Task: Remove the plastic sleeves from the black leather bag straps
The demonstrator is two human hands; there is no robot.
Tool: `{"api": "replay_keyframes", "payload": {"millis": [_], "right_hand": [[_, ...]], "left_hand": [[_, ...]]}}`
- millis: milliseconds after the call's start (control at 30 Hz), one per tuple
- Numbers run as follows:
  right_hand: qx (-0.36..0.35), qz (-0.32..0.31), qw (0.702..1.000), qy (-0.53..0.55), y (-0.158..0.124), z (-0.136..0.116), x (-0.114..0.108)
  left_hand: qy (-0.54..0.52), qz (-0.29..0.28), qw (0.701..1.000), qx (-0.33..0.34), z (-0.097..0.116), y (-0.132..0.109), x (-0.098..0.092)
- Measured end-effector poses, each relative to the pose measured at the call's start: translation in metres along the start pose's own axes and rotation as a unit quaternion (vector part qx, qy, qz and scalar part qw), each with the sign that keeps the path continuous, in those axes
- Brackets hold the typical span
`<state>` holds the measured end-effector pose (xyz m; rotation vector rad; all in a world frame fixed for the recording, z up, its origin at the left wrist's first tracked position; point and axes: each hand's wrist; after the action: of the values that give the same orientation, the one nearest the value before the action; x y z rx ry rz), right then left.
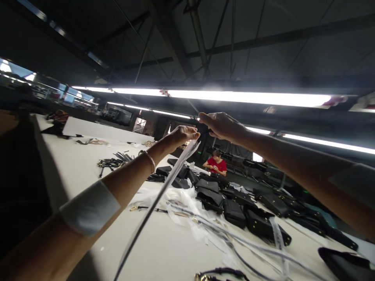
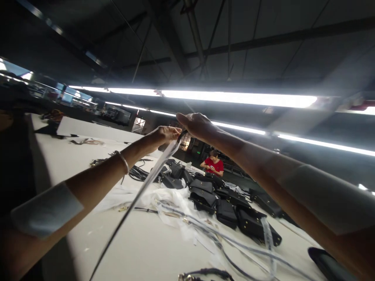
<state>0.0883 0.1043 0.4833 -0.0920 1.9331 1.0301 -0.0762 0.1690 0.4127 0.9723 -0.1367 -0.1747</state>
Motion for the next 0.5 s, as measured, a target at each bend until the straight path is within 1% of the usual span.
{"api": "replay_keyframes", "payload": {"millis": [100, 167, 200, 233, 267, 300, 333, 367, 400, 433, 467, 500], "right_hand": [[0.042, -0.077, 0.993, 0.084, -0.01, 0.012, 0.025], [0.073, -0.111, 0.978, 0.159, -0.016, 0.022, 0.037], [0.088, -0.116, 0.97, 0.194, -0.02, 0.029, 0.04], [0.102, -0.115, 0.962, 0.225, -0.023, 0.037, 0.041], [0.115, -0.108, 0.955, 0.25, -0.028, 0.046, 0.04], [0.128, -0.094, 0.951, 0.267, -0.033, 0.058, 0.037], [0.143, -0.076, 0.947, 0.279, -0.04, 0.072, 0.031], [0.161, -0.052, 0.942, 0.288, -0.048, 0.089, 0.023], [0.182, -0.024, 0.938, 0.293, -0.059, 0.109, 0.013], [0.205, 0.009, 0.934, 0.291, -0.072, 0.131, 0.003], [0.231, 0.045, 0.93, 0.282, -0.088, 0.155, -0.008], [0.259, 0.08, 0.926, 0.264, -0.107, 0.18, -0.019]], "left_hand": [[-0.023, 0.009, 0.999, 0.038, 0.0, 0.012, 0.021], [-0.039, 0.013, 0.998, 0.045, -0.005, 0.011, 0.03], [-0.046, 0.011, 0.998, 0.042, -0.009, 0.005, 0.034], [-0.055, -0.001, 0.998, 0.031, -0.015, -0.006, 0.036], [-0.068, -0.023, 0.997, 0.012, -0.024, -0.024, 0.039], [-0.08, -0.051, 0.995, -0.017, -0.035, -0.047, 0.041], [-0.101, -0.107, 0.987, -0.07, -0.048, -0.077, 0.044], [-0.116, -0.157, 0.971, -0.139, -0.062, -0.113, 0.045], [-0.113, -0.211, 0.943, -0.231, -0.076, -0.153, 0.044], [-0.099, -0.25, 0.905, -0.33, -0.089, -0.195, 0.042], [-0.064, -0.267, 0.875, -0.398, -0.1, -0.237, 0.037], [-0.002, -0.259, 0.868, -0.423, -0.108, -0.275, 0.029]]}}
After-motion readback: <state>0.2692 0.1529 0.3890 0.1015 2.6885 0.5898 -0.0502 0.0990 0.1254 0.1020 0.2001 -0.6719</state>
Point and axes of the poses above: each hand's wrist, its own y-axis towards the middle knuckle, its own x-axis out of the palm, z = x × y, and after that the axes turned 4 degrees about x, right-handed
